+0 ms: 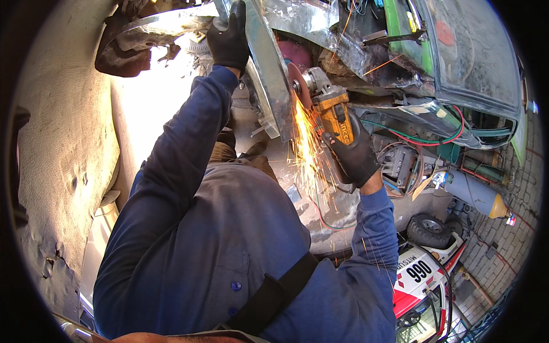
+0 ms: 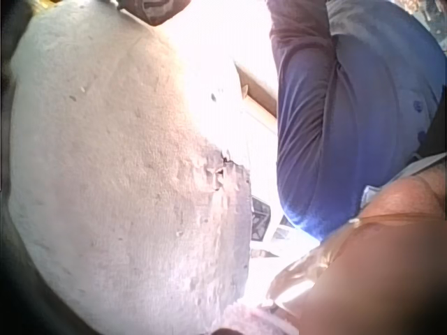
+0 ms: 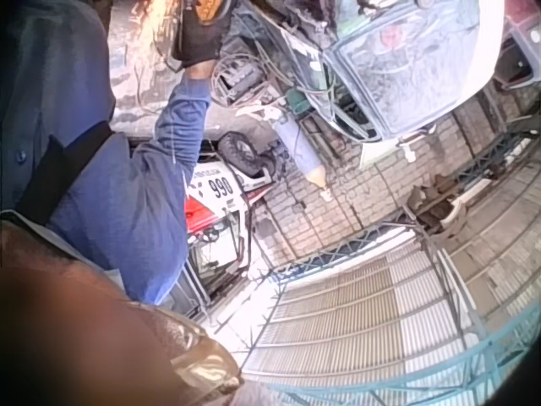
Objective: The person uses an angle grinder to cut a metal panel, then switches to tin snips to trim the edges. The person holds the panel with one hand while operating the tools with the other, producing sparks during grinding.
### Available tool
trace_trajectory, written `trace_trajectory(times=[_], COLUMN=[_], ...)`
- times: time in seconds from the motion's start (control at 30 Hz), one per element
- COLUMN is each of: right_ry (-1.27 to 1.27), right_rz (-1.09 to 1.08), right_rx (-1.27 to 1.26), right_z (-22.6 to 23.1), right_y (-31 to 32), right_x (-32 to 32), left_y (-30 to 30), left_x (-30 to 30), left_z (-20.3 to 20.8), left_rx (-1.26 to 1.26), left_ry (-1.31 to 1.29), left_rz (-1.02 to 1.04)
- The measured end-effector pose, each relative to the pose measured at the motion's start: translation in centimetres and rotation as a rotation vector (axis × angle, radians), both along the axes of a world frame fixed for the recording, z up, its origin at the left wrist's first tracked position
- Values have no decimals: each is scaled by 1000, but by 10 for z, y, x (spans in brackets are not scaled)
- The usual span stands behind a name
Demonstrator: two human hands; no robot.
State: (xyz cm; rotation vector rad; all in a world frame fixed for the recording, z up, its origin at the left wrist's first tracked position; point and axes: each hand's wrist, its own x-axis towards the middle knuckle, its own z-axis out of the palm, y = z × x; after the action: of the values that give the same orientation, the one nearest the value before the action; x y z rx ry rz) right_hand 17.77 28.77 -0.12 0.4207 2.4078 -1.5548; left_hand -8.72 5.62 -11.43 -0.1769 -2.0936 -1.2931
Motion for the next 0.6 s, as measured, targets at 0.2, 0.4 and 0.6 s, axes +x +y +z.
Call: trace_trajectory(times=[0.2, 0.4, 0.6], right_ry=[-25, -56, 14], right_rz=[-28, -33, 26], right_rx=[-31, -17, -1], right_z=[3, 4, 0], right_y=[-1, 1, 2], right_x=[-1, -1, -3], left_y=[3, 5, 4], left_x=[6, 8, 8], left_z=[11, 19, 18], left_rx=[439, 567, 560], left_ry=[-205, -241, -284], left_rz=[-152, -126, -119])
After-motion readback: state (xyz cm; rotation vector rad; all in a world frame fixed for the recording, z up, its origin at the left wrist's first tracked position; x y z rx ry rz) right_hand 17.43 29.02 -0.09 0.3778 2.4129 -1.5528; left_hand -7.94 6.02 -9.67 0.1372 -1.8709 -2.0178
